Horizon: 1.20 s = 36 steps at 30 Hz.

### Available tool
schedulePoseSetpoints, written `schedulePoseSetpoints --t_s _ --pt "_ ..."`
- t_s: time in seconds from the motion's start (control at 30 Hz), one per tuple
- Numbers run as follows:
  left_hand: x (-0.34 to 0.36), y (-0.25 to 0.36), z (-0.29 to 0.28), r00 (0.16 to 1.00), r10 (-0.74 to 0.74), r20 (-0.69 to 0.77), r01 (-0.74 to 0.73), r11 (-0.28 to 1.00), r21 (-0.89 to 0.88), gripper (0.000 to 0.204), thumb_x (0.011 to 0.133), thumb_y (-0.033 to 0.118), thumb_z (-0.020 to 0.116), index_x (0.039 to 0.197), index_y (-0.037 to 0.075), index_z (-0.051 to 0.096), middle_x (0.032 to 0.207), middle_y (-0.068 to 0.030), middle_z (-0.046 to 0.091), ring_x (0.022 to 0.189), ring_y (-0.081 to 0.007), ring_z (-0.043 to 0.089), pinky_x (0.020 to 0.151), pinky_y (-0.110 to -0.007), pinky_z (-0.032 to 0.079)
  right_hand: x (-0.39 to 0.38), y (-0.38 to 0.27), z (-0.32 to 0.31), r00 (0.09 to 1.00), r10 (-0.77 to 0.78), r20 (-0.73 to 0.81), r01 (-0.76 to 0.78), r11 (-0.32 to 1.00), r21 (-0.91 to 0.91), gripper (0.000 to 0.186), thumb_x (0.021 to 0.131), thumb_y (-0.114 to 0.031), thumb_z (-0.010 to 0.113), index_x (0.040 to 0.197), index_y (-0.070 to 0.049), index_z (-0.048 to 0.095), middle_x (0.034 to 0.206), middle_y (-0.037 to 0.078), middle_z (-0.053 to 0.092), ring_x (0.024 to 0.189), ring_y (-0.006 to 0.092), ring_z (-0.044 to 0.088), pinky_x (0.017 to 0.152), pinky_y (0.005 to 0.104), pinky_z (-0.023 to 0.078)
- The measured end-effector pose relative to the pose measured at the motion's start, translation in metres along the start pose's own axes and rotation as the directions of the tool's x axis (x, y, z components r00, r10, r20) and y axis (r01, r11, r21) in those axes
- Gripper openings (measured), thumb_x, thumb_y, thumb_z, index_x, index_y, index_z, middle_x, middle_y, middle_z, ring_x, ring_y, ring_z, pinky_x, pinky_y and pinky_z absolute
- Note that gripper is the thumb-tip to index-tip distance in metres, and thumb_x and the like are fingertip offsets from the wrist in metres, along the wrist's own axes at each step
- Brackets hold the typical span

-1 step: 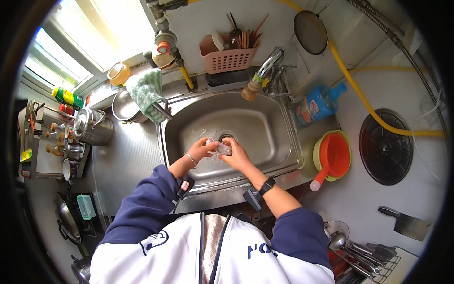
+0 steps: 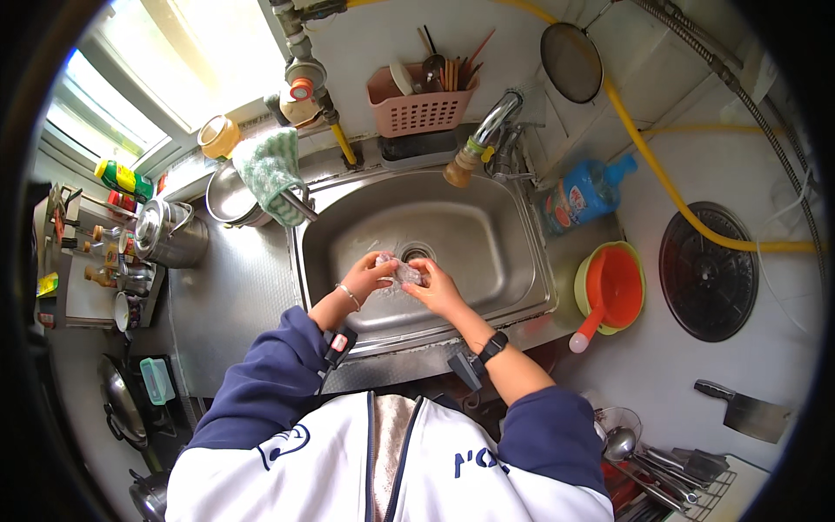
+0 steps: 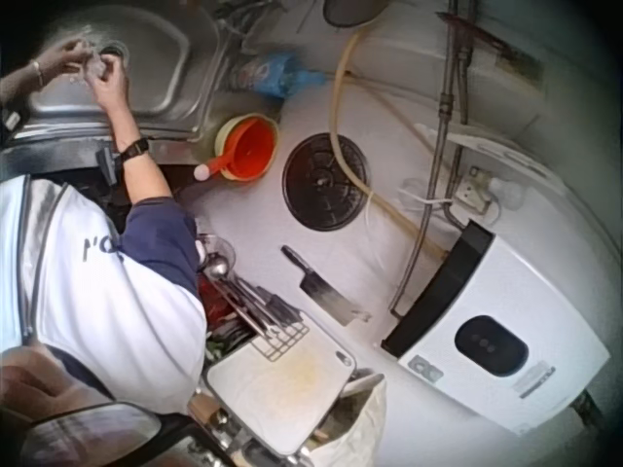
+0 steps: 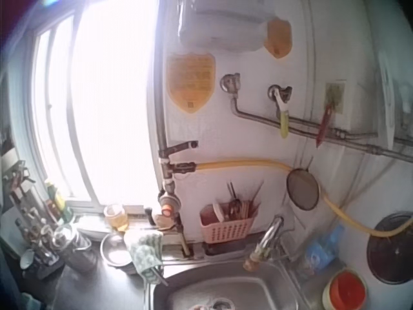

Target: The person cleans a kitchen sink and surrounding countertops using a cloth. They wipe the sink basin, faucet, and adjacent surfaces, then move to the stovetop and other counters, wiping them with the same cloth.

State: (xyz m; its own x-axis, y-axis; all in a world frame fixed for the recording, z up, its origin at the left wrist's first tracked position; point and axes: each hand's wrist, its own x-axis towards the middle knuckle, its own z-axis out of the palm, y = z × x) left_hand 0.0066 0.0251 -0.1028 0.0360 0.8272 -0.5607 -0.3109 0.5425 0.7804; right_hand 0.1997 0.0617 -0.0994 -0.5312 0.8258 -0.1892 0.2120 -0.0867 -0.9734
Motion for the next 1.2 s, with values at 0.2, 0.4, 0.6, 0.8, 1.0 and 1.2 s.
schedulePoseSetpoints --t_s 0.2,0.4,0.6,0.8,1.0,1.2 --pt "-0.016 -0.017 -0.005 0.983 0.178 0.051 -0.168 0.972 -0.162 0.053 0.083 -0.001 0.061 0.133 0.003 0.043 0.11 -0.0073 0.059 0.092 -0.0151 0.06 0.075 -0.028 0.05 -0.012 0.001 -0.008 0.92 0.377 0.105 -0.38 0.793 0.477 0.032 0.098 -0.032 0.054 0.113 -0.004 0.057 0.095 0.006 0.064 0.079 0.0121 0.064 0.066 0.023 0.053" --pt "-0.029 -0.025 -0.012 0.974 0.152 0.166 -0.16 0.986 0.037 0.058 0.08 -0.002 0.059 0.136 0.005 0.044 0.104 -0.0027 0.059 0.082 -0.0093 0.056 0.07 -0.025 0.047 0.004 0.009 -0.01 0.884 0.466 -0.039 -0.339 0.696 0.633 0.028 0.093 -0.038 0.062 0.093 -0.01 0.058 0.071 -0.002 0.053 0.055 0.0052 0.047 0.048 0.0201 0.036" --pt "-0.039 -0.031 -0.013 0.983 -0.074 0.166 0.085 0.995 -0.06 0.044 0.088 0.011 0.058 0.131 0.007 0.05 0.104 0.0008 0.063 0.084 -0.0077 0.056 0.069 -0.022 0.044 0.003 -0.008 0.002 0.877 0.399 -0.268 -0.28 0.878 0.389 0.032 0.092 -0.039 0.064 0.101 -0.008 0.061 0.08 0.0 0.061 0.07 0.0077 0.056 0.058 0.0217 0.041" --pt "-0.051 -0.027 0.002 0.983 0.005 0.181 0.03 0.982 -0.189 0.046 0.091 0.015 0.058 0.135 0.009 0.045 0.123 -0.0047 0.054 0.109 -0.0155 0.054 0.089 -0.033 0.046 -0.014 -0.011 0.02 0.915 0.402 0.023 -0.376 0.832 0.407 0.036 0.092 -0.039 0.063 0.109 -0.006 0.064 0.097 0.004 0.067 0.09 0.0102 0.06 0.077 0.0239 0.046" --pt "-0.044 -0.031 0.003 0.986 -0.039 0.16 0.012 0.986 0.166 0.043 0.092 0.032 0.062 0.126 0.006 0.053 0.117 -0.0061 0.059 0.109 -0.0144 0.055 0.09 -0.032 0.046 -0.016 0.008 0.017 0.978 0.204 -0.046 -0.204 0.979 0.017 0.025 0.091 -0.03 0.068 0.092 -0.005 0.07 0.086 -0.001 0.066 0.078 0.0066 0.058 0.072 0.0256 0.05" --pt "-0.035 -0.042 -0.017 0.995 -0.068 0.071 0.086 0.95 -0.301 0.037 0.097 0.03 0.054 0.125 0.005 0.056 0.113 -0.007 0.064 0.1 -0.0174 0.061 0.089 -0.034 0.049 -0.021 0.005 -0.01 0.94 0.301 -0.161 -0.159 0.803 0.574 0.02 0.096 -0.029 0.059 0.102 -0.01 0.06 0.095 -0.001 0.064 0.085 0.0096 0.06 0.078 0.0277 0.051"
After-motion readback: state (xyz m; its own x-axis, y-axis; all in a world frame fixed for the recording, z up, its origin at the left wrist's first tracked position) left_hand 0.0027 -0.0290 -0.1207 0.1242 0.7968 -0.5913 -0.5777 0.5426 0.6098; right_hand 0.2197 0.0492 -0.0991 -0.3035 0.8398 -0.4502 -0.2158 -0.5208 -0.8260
